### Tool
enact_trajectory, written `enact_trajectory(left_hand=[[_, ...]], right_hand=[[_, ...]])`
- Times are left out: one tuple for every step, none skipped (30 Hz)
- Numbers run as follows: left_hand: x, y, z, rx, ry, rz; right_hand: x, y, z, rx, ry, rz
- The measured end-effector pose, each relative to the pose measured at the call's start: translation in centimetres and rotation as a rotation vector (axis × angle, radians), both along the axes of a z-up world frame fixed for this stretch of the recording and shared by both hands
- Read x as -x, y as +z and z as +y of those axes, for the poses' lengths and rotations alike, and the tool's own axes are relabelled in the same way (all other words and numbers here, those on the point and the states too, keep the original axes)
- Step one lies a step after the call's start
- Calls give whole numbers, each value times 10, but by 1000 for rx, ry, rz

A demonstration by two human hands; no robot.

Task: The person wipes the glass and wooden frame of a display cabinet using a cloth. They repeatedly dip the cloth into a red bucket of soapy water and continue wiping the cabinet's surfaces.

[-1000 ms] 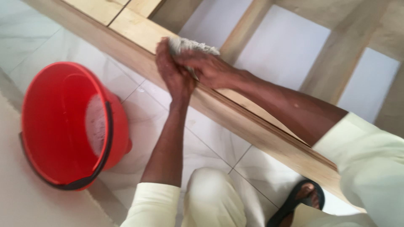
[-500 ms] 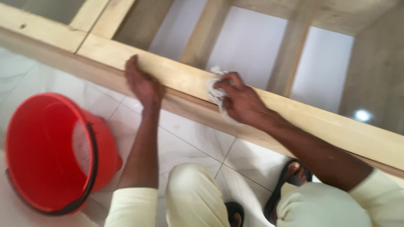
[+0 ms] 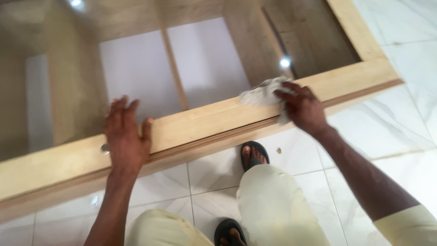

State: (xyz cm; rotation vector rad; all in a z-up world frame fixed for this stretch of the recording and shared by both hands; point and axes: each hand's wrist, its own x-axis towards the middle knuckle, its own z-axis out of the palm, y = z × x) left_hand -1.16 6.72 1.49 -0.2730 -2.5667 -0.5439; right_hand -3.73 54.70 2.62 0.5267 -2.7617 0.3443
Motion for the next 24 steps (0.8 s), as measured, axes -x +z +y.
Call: enact_trajectory(left_hand=[[11, 8, 24, -17, -73, -48], [21, 13, 45, -9, -123, -90], [30, 18, 65, 0, -172, -131], [38, 21, 80, 16, -218, -172], [44, 22, 96, 4, -263, -174], [46, 22, 111, -10, -304, -178], [49, 21, 124, -24, -345, -183], [53, 18, 136, -27, -367, -194], [57, 15, 147, -29, -389, -206], [60, 11, 157, -31, -408, -219], [65, 6, 167, -27, -414, -227], [69, 2, 175, -21, -417, -237], [73, -2, 182, -15, -420, -247], [74, -5, 187, -8, -425, -256], [74, -8, 191, -2, -430, -266], [76, -10, 194, 7, -425, -275], [80, -12, 200, 11, -443, -283], [82, -13, 207, 19, -465, -291], [85, -13, 213, 27, -488, -299], [92, -13, 221, 24, -505, -307], [98, -12, 229, 21, -521, -315], [105, -12, 236, 21, -536, -323], [112, -11, 243, 23, -550, -323], [121, -11, 249, 23, -559, -320]], right_hand=[[6, -4, 35, -30, -64, 27], [14, -8, 70, -59, -124, 54], [23, -10, 105, -75, -170, 104], [32, -12, 135, -85, -212, 155], [39, -14, 162, -67, -316, 112], [46, -14, 185, -49, -415, 67], [53, -16, 203, -31, -537, 22], [62, -14, 219, -19, -629, -2], [71, -15, 229, 3, -703, -22], [80, -18, 237, 23, -764, -46], [89, -24, 242, 44, -803, -71], [95, -31, 245, 61, -819, -110], [98, -39, 247, 72, -817, -158], [99, -44, 253, 80, -813, -200], [99, -47, 260, 86, -807, -223], [104, -50, 264, 86, -792, -241], [110, -53, 268, 94, -779, -253], [113, -55, 271, 94, -770, -248], [127, -60, 269, 64, -758, -264], [150, -61, 267, 27, -748, -272], [171, -62, 263, -10, -739, -280], [189, -63, 256, 14, -732, -269], [207, -63, 248, 38, -725, -259], [226, -61, 241, 60, -714, -246]])
